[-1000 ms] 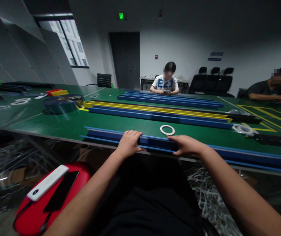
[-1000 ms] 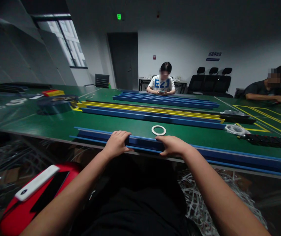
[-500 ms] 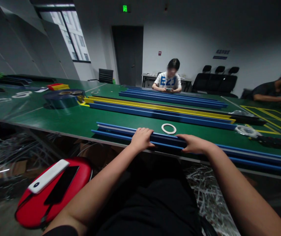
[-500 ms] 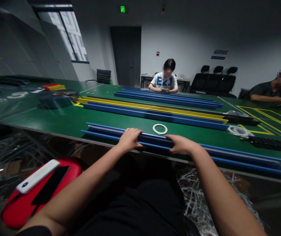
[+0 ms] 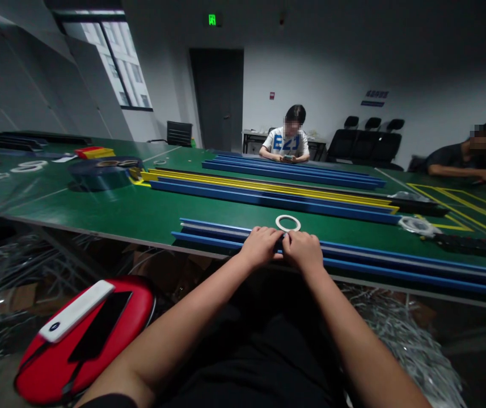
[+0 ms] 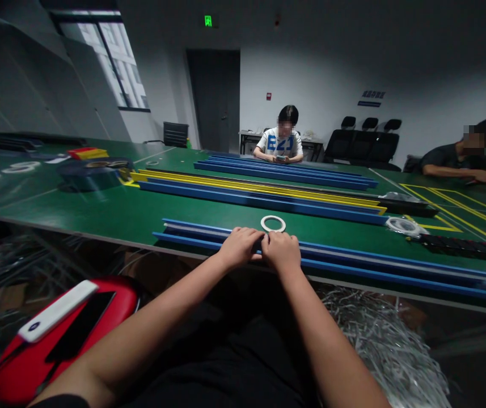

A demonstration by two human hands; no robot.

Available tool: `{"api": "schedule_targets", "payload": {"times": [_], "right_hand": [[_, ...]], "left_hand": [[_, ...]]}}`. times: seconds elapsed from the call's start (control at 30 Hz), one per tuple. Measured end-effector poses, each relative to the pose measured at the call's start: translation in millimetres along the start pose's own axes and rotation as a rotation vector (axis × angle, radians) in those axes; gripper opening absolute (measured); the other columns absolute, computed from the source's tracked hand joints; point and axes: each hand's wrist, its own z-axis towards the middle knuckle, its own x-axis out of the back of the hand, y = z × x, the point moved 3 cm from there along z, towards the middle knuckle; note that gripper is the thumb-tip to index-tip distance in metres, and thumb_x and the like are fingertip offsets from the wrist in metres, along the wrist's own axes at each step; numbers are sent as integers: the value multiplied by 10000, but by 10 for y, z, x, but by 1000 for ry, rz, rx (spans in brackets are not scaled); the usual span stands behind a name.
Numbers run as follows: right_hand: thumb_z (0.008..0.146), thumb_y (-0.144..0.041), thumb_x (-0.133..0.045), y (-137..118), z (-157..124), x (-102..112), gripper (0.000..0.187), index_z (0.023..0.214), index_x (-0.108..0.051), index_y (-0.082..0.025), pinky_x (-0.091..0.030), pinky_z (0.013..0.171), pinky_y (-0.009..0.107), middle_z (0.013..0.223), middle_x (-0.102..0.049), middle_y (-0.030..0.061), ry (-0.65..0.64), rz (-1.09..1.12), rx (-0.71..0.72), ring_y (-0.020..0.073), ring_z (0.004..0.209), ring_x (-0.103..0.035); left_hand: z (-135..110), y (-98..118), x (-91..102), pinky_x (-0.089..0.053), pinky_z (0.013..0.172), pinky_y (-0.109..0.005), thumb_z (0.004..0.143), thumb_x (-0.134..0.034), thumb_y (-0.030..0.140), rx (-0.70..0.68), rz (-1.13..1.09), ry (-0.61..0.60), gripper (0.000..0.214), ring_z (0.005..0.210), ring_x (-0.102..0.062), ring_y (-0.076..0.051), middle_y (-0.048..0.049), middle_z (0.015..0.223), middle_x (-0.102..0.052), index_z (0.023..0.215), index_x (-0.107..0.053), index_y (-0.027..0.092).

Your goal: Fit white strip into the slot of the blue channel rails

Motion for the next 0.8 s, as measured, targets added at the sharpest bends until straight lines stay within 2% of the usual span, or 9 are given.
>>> {"api": "schedule_targets", "payload": {"times": [0.1, 0.2, 0.3, 0.37, 0.43, 0.5, 0.6, 0.73, 0.8], "right_hand": [[963, -362, -289, 225, -33, -1, 436, 939, -676, -163, -343, 837, 355, 975, -701, 139, 12, -1, 0, 247, 936, -605], [959, -359, -292, 622, -63, 0, 429, 924, -678, -174, -343, 827, 353, 940, -703, 124, -2, -35, -9, 245, 913, -611], [955, -354, -302, 1069, -90, 7, 420, 994, -681, -179, -343, 860, 353, 992, -702, 124, 5, -53, 1, 249, 960, -610], [954, -359, -301, 1294, -103, 14, 425, 1004, -685, -183, -348, 870, 353, 1004, -702, 122, -7, -60, 10, 248, 969, -611], [957, -377, -295, 1416, -113, 27, 439, 972, -692, -191, -355, 866, 358, 967, -706, 118, -41, -82, -16, 248, 957, -613], [961, -405, -290, 1429, -127, 44, 460, 936, -697, -192, -359, 869, 366, 934, -707, 120, -78, -105, -83, 247, 954, -610], [968, -434, -281, 1280, -151, 44, 484, 958, -696, -184, -342, 941, 398, 1010, -701, 123, -81, -105, -194, 242, 1006, -589], [990, -444, -216, 871, -157, -11, 511, 1050, -679, -237, -250, 1041, 505, 1145, -664, 86, 8, -33, -230, 246, 1083, -537], [992, -471, -188, 643, -143, -49, 534, 1089, -664, -250, -228, 1043, 545, 1170, -647, 96, -4, -1, -216, 263, 1103, -512]], "left_hand": [[-141, -156, 131, -396, 964, -391, 746, -730, 495, -28, -19, 25, 667, 1168, -535, -259, -91, 1279, -601, 1326, -497, 261], [-379, -505, 306, -346, 1039, -444, 721, -742, 522, 74, 37, 54, 758, 1209, -510, -273, -100, 1320, -577, 1379, -457, 277], [-624, -875, 422, -276, 1089, -515, 679, -743, 587, 196, 108, 35, 748, 1205, -514, -299, -102, 1278, -600, 1326, -516, 287], [-724, -1025, 420, -333, 1054, -489, 694, -725, 594, 235, 119, 17, 713, 1176, -538, -301, -108, 1240, -614, 1302, -537, 272], [-758, -1077, 358, -407, 987, -437, 711, -716, 580, 236, 111, 9, 694, 1117, -576, -297, -125, 1216, -619, 1292, -543, 242], [-749, -1076, 271, -441, 940, -412, 723, -706, 574, 229, 109, 12, 682, 1081, -598, -302, -137, 1218, -619, 1288, -544, 227], [-713, -1085, 157, -446, 936, -421, 740, -673, 598, 228, 117, 2, 652, 1080, -607, -317, -132, 1239, -620, 1272, -556, 239], [-672, -1137, 95, -447, 944, -430, 755, -641, 622, 200, 99, -10, 647, 1083, -611, -321, -133, 1248, -623, 1261, -558, 228], [-649, -1123, 91, -451, 942, -429, 758, -639, 620, 178, 87, -2, 648, 1088, -607, -321, -137, 1255, -618, 1262, -549, 223]]}}
